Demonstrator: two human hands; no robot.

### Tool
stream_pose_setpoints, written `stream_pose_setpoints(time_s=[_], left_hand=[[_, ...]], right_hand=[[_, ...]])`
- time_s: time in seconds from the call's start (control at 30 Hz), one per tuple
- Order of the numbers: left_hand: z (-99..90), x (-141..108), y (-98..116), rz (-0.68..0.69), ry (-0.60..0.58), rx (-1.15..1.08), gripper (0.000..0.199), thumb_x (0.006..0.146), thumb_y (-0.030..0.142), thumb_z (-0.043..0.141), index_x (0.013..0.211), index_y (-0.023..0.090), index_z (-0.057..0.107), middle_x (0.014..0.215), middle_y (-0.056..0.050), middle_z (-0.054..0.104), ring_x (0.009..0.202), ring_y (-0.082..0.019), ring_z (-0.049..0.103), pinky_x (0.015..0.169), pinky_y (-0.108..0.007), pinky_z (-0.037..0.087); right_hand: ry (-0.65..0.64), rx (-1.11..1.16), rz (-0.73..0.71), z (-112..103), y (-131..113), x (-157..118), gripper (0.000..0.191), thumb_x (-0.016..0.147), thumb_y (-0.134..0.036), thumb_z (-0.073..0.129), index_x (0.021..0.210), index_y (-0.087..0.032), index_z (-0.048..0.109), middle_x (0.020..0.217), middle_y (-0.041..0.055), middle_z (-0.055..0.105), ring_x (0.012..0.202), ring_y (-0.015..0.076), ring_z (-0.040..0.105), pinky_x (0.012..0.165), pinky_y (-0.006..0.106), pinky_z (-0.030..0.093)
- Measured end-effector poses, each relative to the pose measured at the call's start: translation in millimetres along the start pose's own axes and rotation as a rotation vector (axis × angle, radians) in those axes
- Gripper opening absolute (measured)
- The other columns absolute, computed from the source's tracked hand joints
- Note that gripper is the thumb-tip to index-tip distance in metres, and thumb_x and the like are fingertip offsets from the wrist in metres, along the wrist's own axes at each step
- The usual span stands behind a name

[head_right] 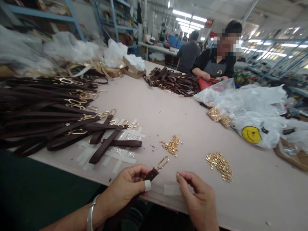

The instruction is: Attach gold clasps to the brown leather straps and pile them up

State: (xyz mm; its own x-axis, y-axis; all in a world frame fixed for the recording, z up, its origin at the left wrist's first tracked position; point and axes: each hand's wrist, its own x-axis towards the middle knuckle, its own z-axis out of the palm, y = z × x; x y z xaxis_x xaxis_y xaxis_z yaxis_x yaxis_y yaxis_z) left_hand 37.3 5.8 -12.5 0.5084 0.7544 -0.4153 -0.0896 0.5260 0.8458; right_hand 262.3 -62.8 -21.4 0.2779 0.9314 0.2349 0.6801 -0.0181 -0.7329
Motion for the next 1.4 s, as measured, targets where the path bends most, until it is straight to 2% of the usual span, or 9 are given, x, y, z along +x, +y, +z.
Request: stream_pose_setpoints(time_s=[0.1,0.23,0.57,0.7,0.83,0.97,1.1,1.17,1.4], left_hand=[[0.0,-1,-1,0.062,-0.011,0.004,0.02,0.071,0.018,0.073,0.089,0.012,0.07,0.075,0.0,0.067,0.063,-0.01,0.055,0.059,-0.02,0.043],[-2.9,-6,-3,0.138,-0.031,-0.013,0.018,0.074,0.023,0.075,0.089,0.012,0.072,0.08,-0.002,0.071,0.072,-0.013,0.06,0.067,-0.022,0.046],[-7.1,-18,-11,0.281,-0.036,0.106,0.014,0.082,0.021,0.068,0.092,0.015,0.075,0.09,-0.006,0.072,0.083,-0.019,0.064,0.074,-0.028,0.052],[-9.0,-23,-10,0.374,-0.002,0.258,0.017,0.083,0.014,0.062,0.093,0.018,0.075,0.089,-0.004,0.07,0.084,-0.018,0.064,0.076,-0.026,0.05],[-9.8,-29,-6,0.486,0.03,0.438,0.025,0.079,0.004,0.059,0.091,0.019,0.076,0.083,-0.002,0.067,0.081,-0.016,0.061,0.075,-0.025,0.047],[-7.1,-30,-11,0.409,-0.017,0.316,0.019,0.082,0.011,0.06,0.094,0.017,0.074,0.085,-0.003,0.067,0.077,-0.016,0.06,0.07,-0.024,0.049],[-2.3,-29,-16,0.331,-0.017,0.173,0.02,0.086,0.017,0.06,0.101,0.016,0.072,0.088,-0.004,0.067,0.073,-0.015,0.059,0.066,-0.024,0.05],[-0.7,-29,-16,0.338,0.0,0.172,0.02,0.086,0.018,0.06,0.101,0.015,0.072,0.091,-0.005,0.068,0.078,-0.016,0.06,0.068,-0.025,0.051],[2.3,-31,-14,0.27,0.027,0.081,0.021,0.082,0.018,0.063,0.099,0.011,0.072,0.087,-0.007,0.07,0.075,-0.017,0.061,0.067,-0.027,0.052]], right_hand=[[0.044,0.092,-0.17,35,-39,-15,0.008,0.089,-0.028,0.064,0.089,-0.024,0.07,0.08,-0.0028,0.073,0.071,0.0115,0.069,0.069,0.016,0.055],[0.079,0.069,-0.288,57,-56,-20,0.008,0.09,-0.02,0.061,0.094,-0.023,0.068,0.086,-0.0014,0.073,0.078,0.0102,0.07,0.074,0.015,0.054],[0.045,0.059,-0.373,54,-61,-22,0.012,0.09,-0.015,0.061,0.096,-0.021,0.07,0.088,0.0025,0.072,0.081,0.0121,0.07,0.074,0.017,0.055],[0.037,0.109,-0.327,54,-63,-27,0.011,0.09,-0.016,0.062,0.095,-0.022,0.07,0.089,0.0022,0.073,0.081,0.0127,0.071,0.073,0.018,0.056],[0.11,0.16,-0.231,56,-65,-34,0.004,0.087,-0.02,0.067,0.088,-0.023,0.069,0.086,-0.0003,0.073,0.078,0.0124,0.07,0.069,0.016,0.056],[0.174,0.143,-0.262,64,-67,-39,0.005,0.089,-0.02,0.066,0.092,-0.023,0.068,0.084,-0.0007,0.073,0.073,0.0117,0.07,0.066,0.016,0.056],[0.282,-0.046,-0.45,69,-62,-40,0.02,0.089,-0.012,0.065,0.107,-0.019,0.068,0.095,0.0057,0.072,0.085,0.0153,0.07,0.079,0.023,0.057],[0.267,-0.125,-0.509,68,-60,-40,0.025,0.089,-0.01,0.064,0.112,-0.018,0.068,0.097,0.008,0.071,0.087,0.0165,0.069,0.08,0.025,0.057],[0.199,0.033,-0.415,69,-64,-39,0.018,0.089,-0.008,0.061,0.101,-0.02,0.065,0.085,0.0027,0.068,0.077,0.013,0.066,0.071,0.022,0.056]])
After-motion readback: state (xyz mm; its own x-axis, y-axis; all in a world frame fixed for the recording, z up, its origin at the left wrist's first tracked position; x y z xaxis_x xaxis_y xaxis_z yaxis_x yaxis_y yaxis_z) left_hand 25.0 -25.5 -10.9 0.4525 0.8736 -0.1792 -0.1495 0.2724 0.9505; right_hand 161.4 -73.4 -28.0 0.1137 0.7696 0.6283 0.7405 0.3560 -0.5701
